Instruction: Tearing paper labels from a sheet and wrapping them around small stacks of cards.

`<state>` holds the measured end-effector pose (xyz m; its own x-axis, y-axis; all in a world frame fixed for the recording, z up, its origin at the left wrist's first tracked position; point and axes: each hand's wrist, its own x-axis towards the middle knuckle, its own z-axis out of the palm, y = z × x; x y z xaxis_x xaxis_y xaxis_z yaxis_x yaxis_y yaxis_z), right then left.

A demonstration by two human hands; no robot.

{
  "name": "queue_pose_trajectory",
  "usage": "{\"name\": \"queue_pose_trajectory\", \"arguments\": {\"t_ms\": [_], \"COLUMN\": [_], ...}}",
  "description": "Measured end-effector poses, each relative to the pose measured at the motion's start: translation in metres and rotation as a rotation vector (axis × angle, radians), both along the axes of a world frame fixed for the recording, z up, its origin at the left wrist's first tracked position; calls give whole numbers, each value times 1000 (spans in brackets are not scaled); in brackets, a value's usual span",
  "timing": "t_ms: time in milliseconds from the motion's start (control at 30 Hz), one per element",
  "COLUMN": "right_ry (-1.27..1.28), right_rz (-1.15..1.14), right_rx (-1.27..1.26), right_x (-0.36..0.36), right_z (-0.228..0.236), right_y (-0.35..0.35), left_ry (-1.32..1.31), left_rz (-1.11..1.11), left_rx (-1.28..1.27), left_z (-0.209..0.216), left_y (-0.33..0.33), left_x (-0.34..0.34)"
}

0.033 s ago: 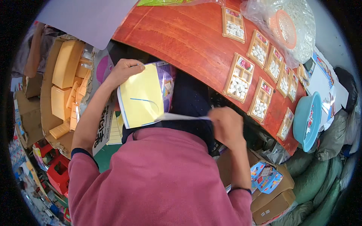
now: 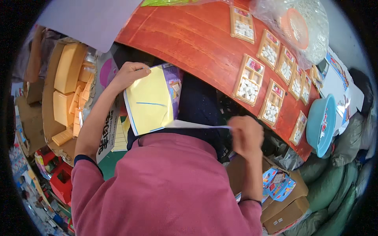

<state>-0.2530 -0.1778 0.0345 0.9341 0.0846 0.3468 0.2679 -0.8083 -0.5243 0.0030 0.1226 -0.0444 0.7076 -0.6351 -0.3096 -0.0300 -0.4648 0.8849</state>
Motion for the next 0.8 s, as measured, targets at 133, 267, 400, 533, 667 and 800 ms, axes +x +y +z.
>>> {"name": "queue_pose_trajectory", "arguments": {"t_ms": [133,267,400,533,667,800], "right_ry": [-223,-82,-93,-145,-151,-201], "right_rz": [-544,-636,-623,-596,-558,-523], "right_rx": [508,678,818,1040,1100,1242], "right_x": [-45,-57,-42,-32,-38,-43], "right_z": [25,32,23,18,19,20], "right_y": [-37,-63,-83,-99,-110,-114], "left_ry": [-347,-1286,-1314,-1137,-1134,-1102], "left_rz": [-192,-289,-267,-437,-564,-582], "left_rx": [166,609,138,-304,-368,-308], "left_z": [15,65,97,77,57,46], "left_y": [-9,-30,-82,-180,-245,-253], "left_x": [6,-16,-45,-72,-81,-84]}}
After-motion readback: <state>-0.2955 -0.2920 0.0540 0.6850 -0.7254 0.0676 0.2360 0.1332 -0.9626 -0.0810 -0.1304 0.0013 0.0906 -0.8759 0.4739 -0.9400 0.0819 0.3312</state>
